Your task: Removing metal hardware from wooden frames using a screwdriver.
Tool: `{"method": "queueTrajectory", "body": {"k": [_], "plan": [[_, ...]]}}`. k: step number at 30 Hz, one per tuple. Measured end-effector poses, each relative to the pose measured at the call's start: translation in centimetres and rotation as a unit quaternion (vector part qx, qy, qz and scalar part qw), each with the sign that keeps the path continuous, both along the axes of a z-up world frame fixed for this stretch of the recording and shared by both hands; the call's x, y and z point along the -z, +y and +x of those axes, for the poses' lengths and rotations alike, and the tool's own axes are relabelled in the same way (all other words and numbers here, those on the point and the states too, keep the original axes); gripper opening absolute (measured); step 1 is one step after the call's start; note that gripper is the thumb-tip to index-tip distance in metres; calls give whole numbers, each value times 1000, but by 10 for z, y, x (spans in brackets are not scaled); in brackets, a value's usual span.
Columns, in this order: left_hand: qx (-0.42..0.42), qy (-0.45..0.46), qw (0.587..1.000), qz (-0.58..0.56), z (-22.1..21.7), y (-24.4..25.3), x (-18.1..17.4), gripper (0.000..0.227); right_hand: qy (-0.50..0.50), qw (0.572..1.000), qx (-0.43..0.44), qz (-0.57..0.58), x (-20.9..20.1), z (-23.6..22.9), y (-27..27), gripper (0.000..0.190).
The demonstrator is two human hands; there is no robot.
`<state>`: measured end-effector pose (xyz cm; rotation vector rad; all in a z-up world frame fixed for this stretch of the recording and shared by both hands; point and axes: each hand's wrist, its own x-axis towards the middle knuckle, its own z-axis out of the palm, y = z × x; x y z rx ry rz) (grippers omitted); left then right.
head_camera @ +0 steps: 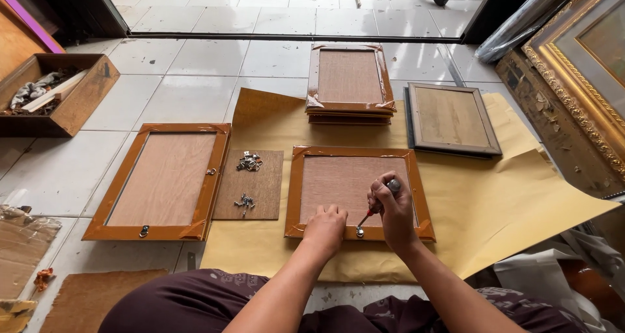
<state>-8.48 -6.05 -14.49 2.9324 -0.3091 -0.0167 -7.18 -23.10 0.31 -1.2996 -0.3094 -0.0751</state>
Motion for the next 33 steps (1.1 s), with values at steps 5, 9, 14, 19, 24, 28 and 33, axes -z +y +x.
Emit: {"method": "queueTrajectory", "body": {"k": [5,9,14,19,24,28,33], "plan": [[-13,25,1000,-8,-5,-3,-13,37,0,1000,-13,-8,-6,-4,3,21],[-17,30,999,-7,-15,-5,-34,32,-10,1000,-17,-17,1,-3,2,20],[-21,21,1000,-6,-15,-4,-30,30,-19,999,-25,-24,-3,-7,2,20],[-30,2,999,17,-34,-6,-59,28,-17,1000,-23,-6,-6,-12,0,19],[-32,6,999,14,-45,-7,-72,30,-25,999,-40,-7,-6,-13,1,19],[-27,7,1000,12,-41,-5,-64,29,-30,998,-46,-15,1,-13,-1,19],[-41,58,996,-50,-13,6,-19,31,-28,998,-54,7,1,-15,-2,28]]}}
